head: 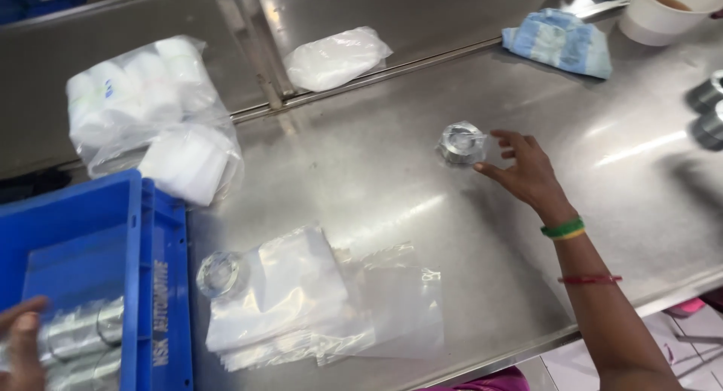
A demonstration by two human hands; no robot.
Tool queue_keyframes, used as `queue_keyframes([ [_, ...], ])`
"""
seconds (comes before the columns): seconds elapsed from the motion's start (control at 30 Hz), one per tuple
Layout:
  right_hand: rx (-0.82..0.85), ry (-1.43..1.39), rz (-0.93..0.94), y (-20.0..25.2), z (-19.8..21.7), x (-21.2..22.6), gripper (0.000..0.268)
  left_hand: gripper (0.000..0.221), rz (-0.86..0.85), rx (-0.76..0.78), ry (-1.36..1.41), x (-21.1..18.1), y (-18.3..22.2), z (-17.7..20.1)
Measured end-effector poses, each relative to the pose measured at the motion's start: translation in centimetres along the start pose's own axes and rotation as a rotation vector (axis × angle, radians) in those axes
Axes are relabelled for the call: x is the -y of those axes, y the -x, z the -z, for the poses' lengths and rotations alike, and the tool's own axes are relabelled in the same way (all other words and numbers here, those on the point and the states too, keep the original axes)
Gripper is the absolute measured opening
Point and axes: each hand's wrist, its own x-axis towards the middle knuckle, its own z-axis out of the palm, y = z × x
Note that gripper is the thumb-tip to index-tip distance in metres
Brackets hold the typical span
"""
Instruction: The person places metal bearings into plastic bags, organizes them on a table, and then stacks the bagged bearings into a blue plastic bin.
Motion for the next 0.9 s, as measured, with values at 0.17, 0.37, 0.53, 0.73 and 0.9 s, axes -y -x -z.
queue_keyframes([
  [0.17,0.047,0.163,0.205,-5.1,-6.2,-2.9,0.096,0.005,-0.262,0.131,0.161,-18.5,9.4,-7.6],
  [0.37,0.065,0.265,0.367,-2.9,-7.4,-0.1,0.081,0.016,-0.346,0.119,0.180,-34.3,11.3,-11.7],
  [0.53,0.096,0.263,0.378,0.7,-6.8,0.4,0.080,0.021,-0.458,0.245,0.200,-38.0,11.3,-15.0],
  [0.73,-0.015,0.089,0.315,1.9,-7.2,1.6,0.093,0.035,-0.228,0.867,0.076,-40.1,16.1,-20.0],
  [0.9,0.135,-0.629,0.190,1.4,-5.2,3.6,0.079,0.055,-0.387,0.979,0.093,-42.4,19.0,-20.6],
])
